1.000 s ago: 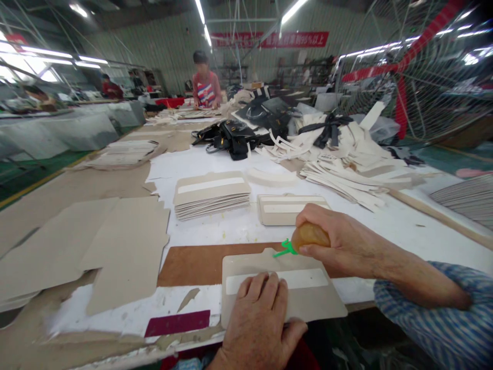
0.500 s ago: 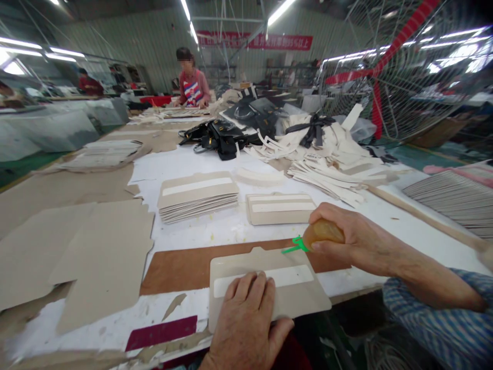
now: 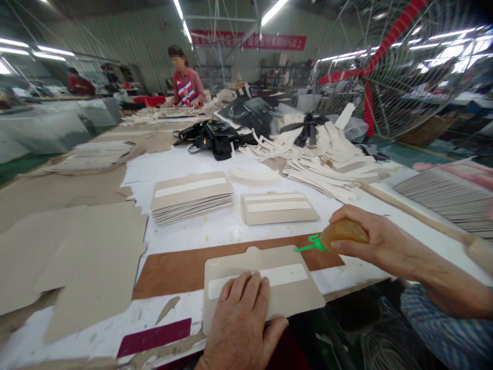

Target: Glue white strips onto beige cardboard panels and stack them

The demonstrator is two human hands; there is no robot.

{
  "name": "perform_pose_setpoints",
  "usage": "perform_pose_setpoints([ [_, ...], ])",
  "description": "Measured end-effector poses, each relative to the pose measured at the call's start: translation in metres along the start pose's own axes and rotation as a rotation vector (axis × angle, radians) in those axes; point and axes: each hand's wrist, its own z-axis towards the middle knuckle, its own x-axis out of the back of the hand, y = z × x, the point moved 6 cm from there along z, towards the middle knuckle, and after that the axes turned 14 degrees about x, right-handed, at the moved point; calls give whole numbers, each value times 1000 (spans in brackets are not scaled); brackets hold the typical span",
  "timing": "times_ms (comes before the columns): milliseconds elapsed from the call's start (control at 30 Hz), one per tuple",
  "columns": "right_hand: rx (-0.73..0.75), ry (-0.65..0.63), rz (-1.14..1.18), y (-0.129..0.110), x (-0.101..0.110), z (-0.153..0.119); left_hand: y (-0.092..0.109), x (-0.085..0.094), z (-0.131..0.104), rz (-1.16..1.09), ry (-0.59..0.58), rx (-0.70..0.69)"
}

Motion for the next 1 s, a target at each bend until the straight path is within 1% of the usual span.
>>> perform_pose_setpoints([
  [200,-57,29,65,14,-2,-7,-1,1,0,4,1,-6],
  [367,-89,39,153,17,-9,-9,-1,-2,0,6,3,-11],
  [467,-115,64,223,16,-16,-10,-1,-3,-1,9,11,-9],
  [567,-150,87,381,17,-32,-12,-1,-1,-1,14,19,-16],
  [600,-168,117,455,20,-37,-13,-2,-1,-1,16,24,-20],
  [633,-192,181,524,24,-40,-15,-2,-1,0,19,28,-25],
  [667,-219,269,586,31,-42,-18,-2,-1,0,22,30,-29],
  [767,-319,591,724,61,-39,-34,-2,-1,-1,27,33,-39],
  [833,-375,732,824,82,-37,-46,-2,-1,-1,28,41,-43],
  [933,-407,807,955,110,-34,-60,-2,-1,-1,25,52,-47],
  [1000,-442,864,965,128,-32,-68,-3,-3,-2,39,53,-62],
])
